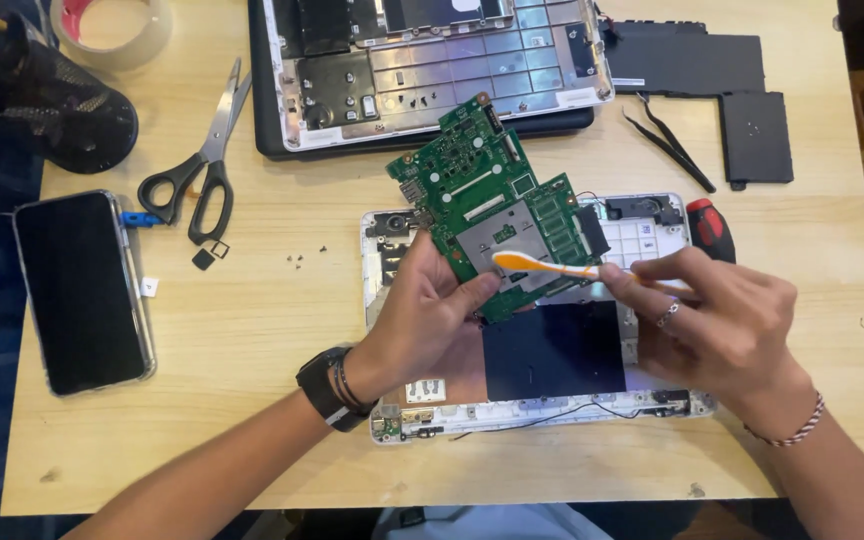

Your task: The person is disassembling a laptop, removing the motherboard, and cleaning it with a toothbrush.

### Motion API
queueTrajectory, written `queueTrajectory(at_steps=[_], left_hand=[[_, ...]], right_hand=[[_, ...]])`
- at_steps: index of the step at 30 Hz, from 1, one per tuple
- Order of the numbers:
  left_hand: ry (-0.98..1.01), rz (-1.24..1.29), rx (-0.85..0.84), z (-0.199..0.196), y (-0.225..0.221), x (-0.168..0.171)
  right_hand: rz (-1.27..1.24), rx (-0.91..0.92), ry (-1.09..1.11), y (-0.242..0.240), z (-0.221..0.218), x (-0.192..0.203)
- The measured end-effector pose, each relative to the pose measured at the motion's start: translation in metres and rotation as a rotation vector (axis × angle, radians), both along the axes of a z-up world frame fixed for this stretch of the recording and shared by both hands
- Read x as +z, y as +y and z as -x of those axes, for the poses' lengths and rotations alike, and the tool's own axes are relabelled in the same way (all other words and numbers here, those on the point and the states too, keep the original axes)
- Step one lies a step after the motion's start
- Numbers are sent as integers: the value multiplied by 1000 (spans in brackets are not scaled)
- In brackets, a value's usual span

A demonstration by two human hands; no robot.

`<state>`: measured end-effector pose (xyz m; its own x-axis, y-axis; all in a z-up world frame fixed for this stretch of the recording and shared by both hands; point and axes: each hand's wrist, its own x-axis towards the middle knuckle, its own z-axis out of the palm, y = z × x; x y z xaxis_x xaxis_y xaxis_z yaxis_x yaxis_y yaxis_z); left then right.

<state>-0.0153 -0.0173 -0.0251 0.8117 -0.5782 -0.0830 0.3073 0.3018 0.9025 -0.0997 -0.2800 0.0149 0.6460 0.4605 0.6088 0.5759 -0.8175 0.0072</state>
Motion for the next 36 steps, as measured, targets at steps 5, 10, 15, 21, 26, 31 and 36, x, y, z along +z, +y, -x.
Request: queueTrajectory(at_steps=[5,10,15,21,26,31,36], left_hand=[[-16,-219,10,4,1,2],[-24,-378,-43,3,1,18],[-64,-355,-90,4,2,13],[-97,-346,-92,3,2,25],[6,-214,-53,-1,3,1],[209,8,-81,-3,2,18],[358,41,-15,-6,2,12]], right_hand=[[-23,-82,42,9,2,3],[-19,-110,41,8,2,4],[8,-4,145,4,-2,12],[-54,-30,319,-12,-1,9],[-136,-56,270,-12,-4,12],[-44,30,349,-16,-5,17],[-108,-24,274,-21,-7,20]])
